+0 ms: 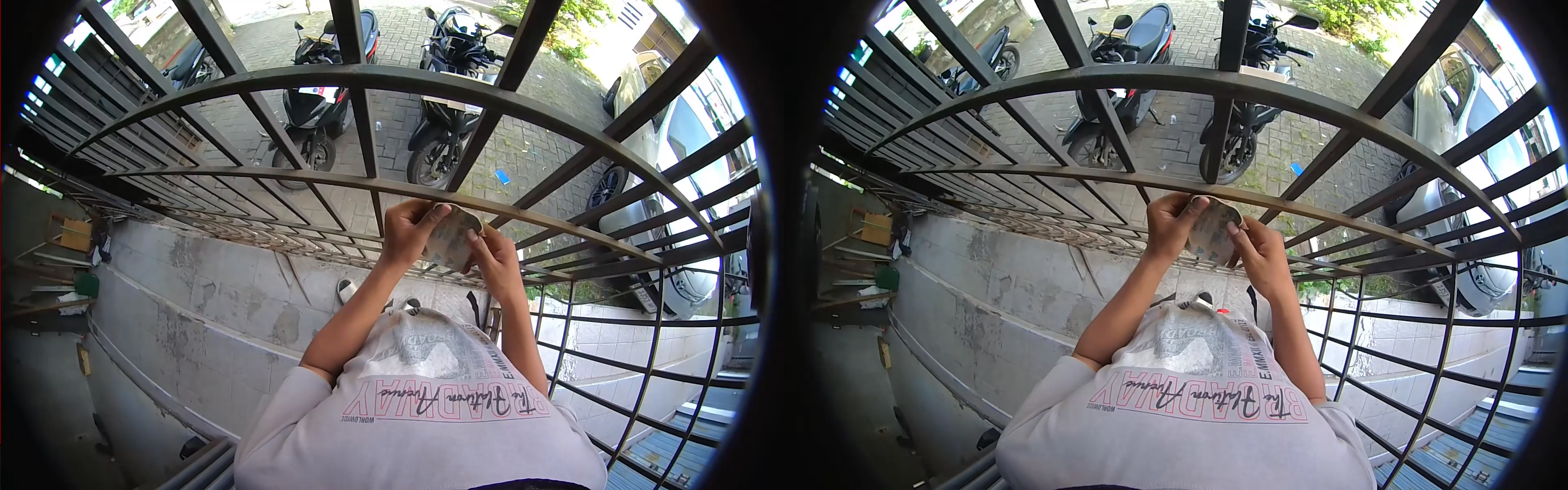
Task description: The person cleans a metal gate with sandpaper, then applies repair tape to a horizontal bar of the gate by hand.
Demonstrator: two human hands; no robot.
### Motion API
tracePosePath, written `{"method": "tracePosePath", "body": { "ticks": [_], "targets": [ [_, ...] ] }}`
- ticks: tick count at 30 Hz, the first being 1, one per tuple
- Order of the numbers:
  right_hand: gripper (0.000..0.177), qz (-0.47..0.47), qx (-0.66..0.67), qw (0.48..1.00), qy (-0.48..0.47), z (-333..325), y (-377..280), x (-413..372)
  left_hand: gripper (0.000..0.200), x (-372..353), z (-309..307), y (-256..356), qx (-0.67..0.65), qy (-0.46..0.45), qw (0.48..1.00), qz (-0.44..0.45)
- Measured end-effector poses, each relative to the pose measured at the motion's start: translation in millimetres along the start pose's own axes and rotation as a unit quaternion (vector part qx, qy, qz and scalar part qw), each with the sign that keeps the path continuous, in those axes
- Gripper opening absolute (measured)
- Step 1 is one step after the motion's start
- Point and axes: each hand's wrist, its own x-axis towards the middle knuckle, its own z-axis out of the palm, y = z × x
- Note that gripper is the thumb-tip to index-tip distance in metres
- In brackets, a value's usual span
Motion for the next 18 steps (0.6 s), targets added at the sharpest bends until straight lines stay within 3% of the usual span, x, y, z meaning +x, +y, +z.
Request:
{"method": "tracePosePath", "body": {
  "ticks": [6,8,10,12,14,16,17,18],
  "targets": [
    [0.039,-0.030,-0.014,0.999,-0.009,17.0,4.2,13.3,0.025,-1.7,-31.0,3.4,0.024,-0.002,0.999,0.036],
    [0.040,-0.031,-0.021,0.999,-0.001,21.0,5.0,16.3,0.029,-2.9,-29.3,8.3,-0.024,0.081,0.996,0.006],
    [0.041,-0.026,-0.016,1.000,0.008,22.3,1.0,15.3,0.022,-17.3,-32.7,3.3,-0.028,0.088,0.996,-0.007],
    [0.041,-0.031,-0.006,0.999,0.008,22.3,3.3,15.1,0.013,-37.9,-31.1,-6.8,0.131,0.227,0.946,0.189],
    [0.040,-0.038,0.004,0.999,0.007,23.5,5.4,17.7,0.021,-49.6,-32.7,9.5,0.281,0.127,0.887,0.345],
    [0.039,-0.053,-0.001,0.999,-0.002,25.5,7.2,20.4,0.037,-49.2,-30.8,18.8,0.412,0.053,0.816,0.402],
    [0.039,-0.055,-0.001,0.998,-0.005,26.2,7.7,20.9,0.050,-48.4,-26.8,10.7,0.442,0.032,0.812,0.381],
    [0.038,-0.063,0.009,0.998,-0.002,26.7,7.6,22.1,0.050,-46.1,-24.7,5.0,0.443,0.034,0.810,0.383]
  ]
}}
